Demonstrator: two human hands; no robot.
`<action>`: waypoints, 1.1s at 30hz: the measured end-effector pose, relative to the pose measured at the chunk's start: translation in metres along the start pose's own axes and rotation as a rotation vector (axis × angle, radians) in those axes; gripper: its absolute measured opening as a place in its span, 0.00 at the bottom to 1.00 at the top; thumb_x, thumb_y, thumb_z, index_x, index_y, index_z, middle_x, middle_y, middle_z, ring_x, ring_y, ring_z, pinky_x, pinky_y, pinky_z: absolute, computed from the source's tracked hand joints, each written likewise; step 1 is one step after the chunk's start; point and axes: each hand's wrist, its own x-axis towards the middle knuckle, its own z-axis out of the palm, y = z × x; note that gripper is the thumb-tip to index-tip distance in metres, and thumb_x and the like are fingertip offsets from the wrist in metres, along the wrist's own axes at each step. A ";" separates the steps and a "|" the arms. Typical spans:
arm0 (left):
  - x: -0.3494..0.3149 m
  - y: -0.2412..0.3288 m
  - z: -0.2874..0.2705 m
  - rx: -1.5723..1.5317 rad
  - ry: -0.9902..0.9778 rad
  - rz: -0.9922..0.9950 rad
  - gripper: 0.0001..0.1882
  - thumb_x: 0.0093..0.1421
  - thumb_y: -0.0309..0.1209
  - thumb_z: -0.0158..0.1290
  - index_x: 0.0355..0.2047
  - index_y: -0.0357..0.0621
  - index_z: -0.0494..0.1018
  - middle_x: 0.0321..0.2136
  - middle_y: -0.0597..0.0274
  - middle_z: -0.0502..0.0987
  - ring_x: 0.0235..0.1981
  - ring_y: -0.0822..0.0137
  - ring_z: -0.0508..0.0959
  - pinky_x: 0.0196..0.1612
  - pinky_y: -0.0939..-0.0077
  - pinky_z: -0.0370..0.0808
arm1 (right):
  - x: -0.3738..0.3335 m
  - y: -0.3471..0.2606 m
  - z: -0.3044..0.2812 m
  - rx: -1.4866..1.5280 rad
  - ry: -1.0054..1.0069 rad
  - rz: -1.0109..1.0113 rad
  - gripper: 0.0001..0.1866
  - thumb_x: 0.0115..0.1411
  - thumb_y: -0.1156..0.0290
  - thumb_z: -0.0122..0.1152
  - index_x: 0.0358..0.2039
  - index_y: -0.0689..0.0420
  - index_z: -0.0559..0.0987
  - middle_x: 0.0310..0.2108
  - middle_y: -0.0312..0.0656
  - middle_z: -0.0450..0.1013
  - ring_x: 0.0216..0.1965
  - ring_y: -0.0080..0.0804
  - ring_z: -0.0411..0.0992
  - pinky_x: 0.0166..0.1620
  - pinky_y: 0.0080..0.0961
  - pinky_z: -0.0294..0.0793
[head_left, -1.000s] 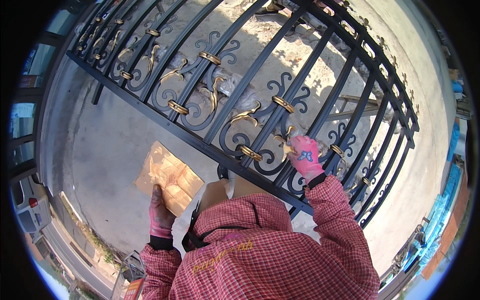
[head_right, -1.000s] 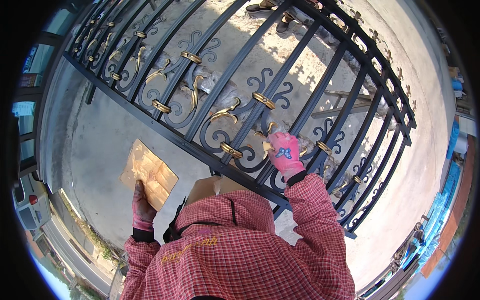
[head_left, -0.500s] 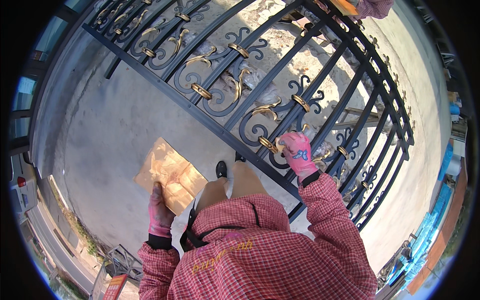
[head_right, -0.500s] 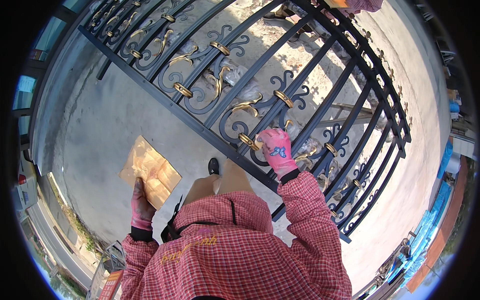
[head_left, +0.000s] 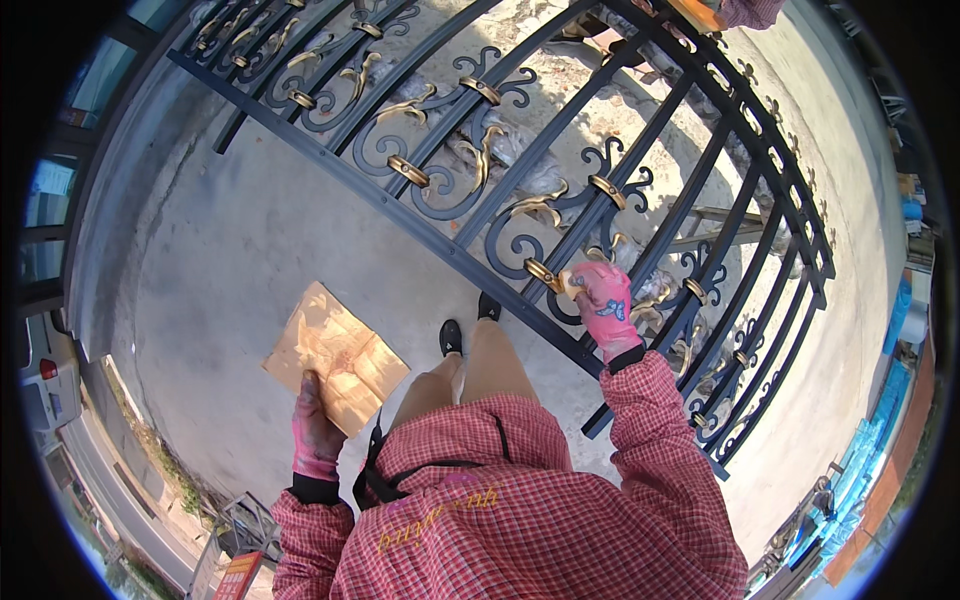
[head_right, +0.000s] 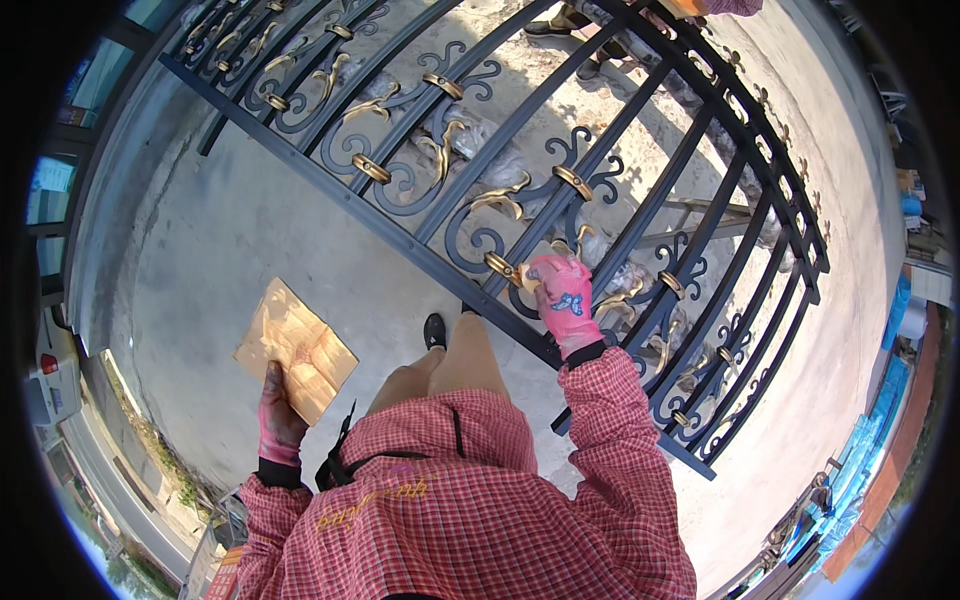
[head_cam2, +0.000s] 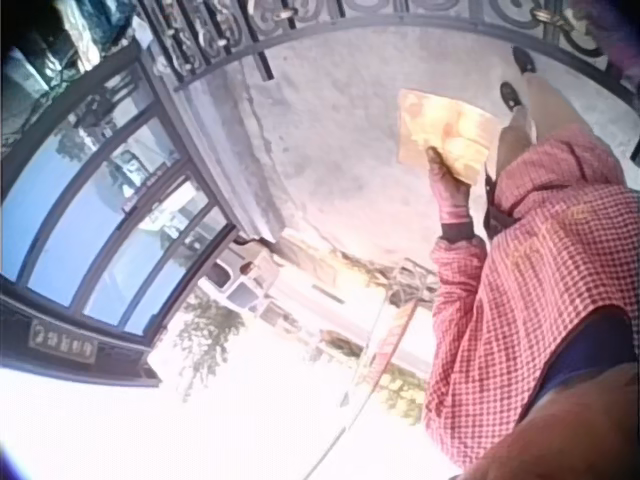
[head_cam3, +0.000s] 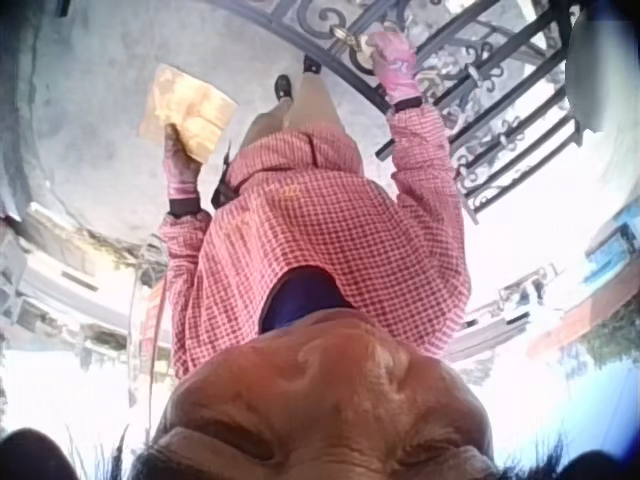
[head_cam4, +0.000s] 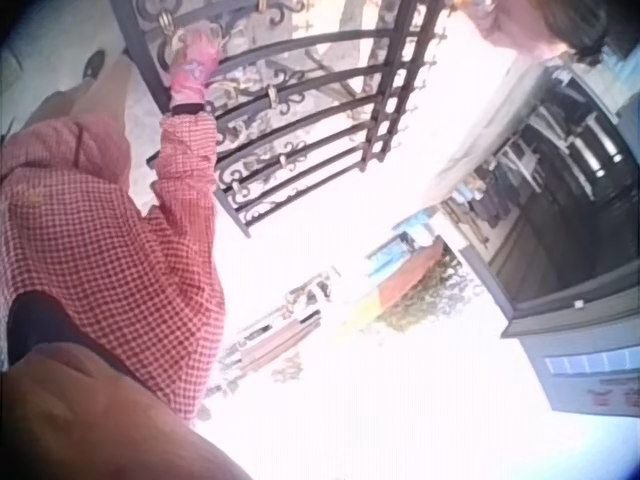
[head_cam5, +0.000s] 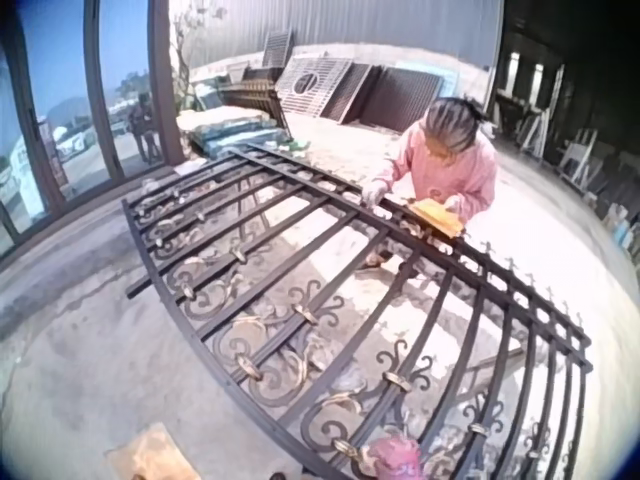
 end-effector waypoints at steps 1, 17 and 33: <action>0.000 0.001 0.000 0.003 0.009 -0.003 0.33 0.61 0.47 0.49 0.59 0.39 0.56 0.54 0.53 0.66 0.53 0.57 0.70 0.55 0.62 0.69 | 0.004 -0.006 -0.006 -0.003 0.005 -0.029 0.13 0.38 0.80 0.58 0.29 0.55 0.75 0.33 0.41 0.74 0.38 0.44 0.71 0.42 0.38 0.69; -0.006 0.000 -0.004 0.034 -0.044 0.036 0.34 0.61 0.47 0.49 0.60 0.38 0.55 0.55 0.53 0.65 0.53 0.56 0.70 0.53 0.61 0.71 | 0.032 -0.060 -0.029 0.088 -0.122 0.089 0.22 0.41 0.72 0.65 0.40 0.56 0.75 0.33 0.45 0.72 0.36 0.48 0.69 0.41 0.37 0.67; 0.018 -0.030 0.054 0.135 -0.311 -0.115 0.31 0.61 0.44 0.50 0.56 0.35 0.57 0.51 0.51 0.68 0.50 0.57 0.73 0.52 0.62 0.73 | -0.103 -0.101 -0.080 1.052 0.414 0.700 0.20 0.55 0.78 0.61 0.47 0.62 0.67 0.41 0.40 0.71 0.42 0.25 0.72 0.46 0.21 0.71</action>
